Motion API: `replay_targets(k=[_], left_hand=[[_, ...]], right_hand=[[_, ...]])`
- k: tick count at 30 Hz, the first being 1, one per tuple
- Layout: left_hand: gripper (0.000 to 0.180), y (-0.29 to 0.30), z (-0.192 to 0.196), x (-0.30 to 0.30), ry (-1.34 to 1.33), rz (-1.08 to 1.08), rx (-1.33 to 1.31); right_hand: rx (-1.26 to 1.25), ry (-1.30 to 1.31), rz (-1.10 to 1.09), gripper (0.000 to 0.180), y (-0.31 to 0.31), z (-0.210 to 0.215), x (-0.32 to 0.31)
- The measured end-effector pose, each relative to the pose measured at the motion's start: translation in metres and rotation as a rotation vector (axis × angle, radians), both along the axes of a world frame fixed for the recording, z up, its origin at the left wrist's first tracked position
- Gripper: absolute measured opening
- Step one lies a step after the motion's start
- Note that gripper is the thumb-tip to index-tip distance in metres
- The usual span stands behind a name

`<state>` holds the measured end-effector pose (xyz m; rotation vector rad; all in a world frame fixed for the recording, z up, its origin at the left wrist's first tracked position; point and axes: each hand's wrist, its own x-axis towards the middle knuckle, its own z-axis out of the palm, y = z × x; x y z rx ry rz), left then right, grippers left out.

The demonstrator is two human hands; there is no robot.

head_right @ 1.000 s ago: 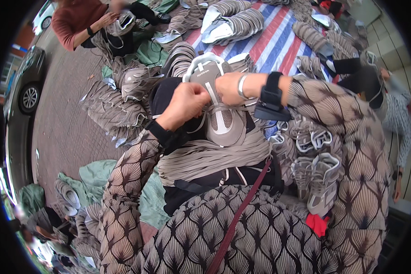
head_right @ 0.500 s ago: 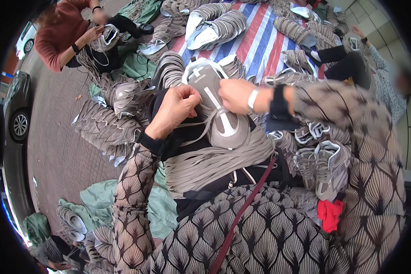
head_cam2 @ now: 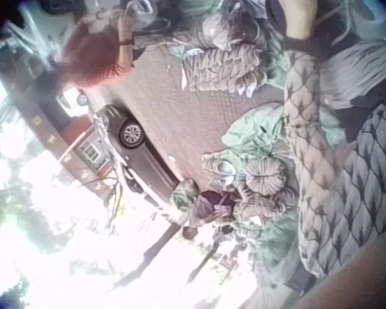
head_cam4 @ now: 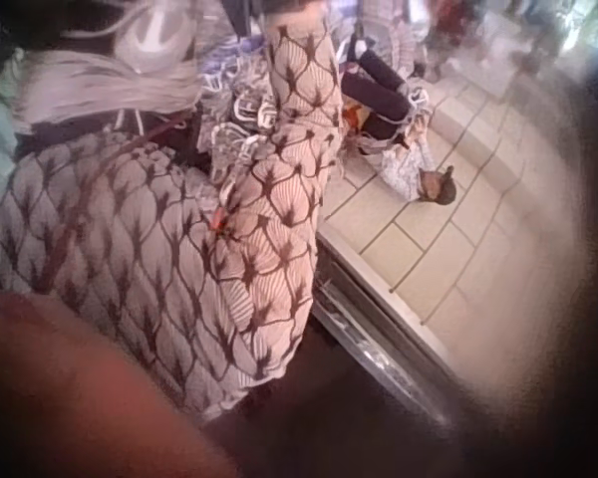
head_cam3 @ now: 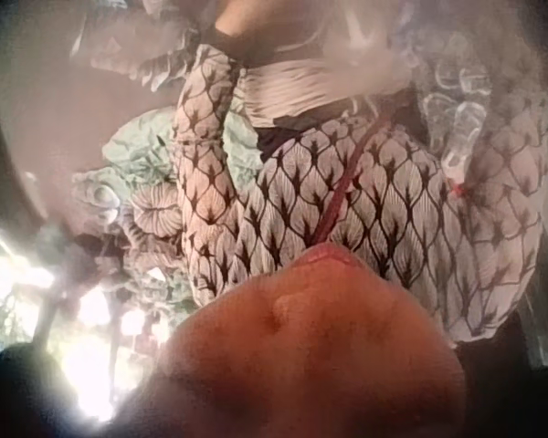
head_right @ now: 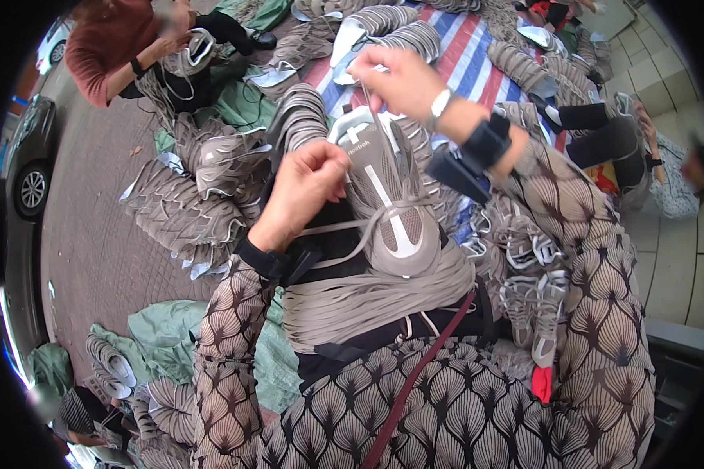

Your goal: Manually thread laces and assemble components of athletic shoes in an outdoor manufacturing setting.

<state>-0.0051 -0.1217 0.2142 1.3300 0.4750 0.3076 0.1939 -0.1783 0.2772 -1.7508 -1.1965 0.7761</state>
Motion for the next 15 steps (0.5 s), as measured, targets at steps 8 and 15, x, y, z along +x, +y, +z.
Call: replay_targets(k=[8,15], left_hand=[[0.012,0.044,0.012,-0.004,-0.09,0.151,0.083],[0.008,0.037,0.024,-0.002,-0.042,0.183,0.021]], right_hand=[[-0.232,0.556,0.187,0.016,0.017,-0.025,-0.041],[-0.239,0.889,0.199,0.019,-0.003,-0.029,-0.035]])
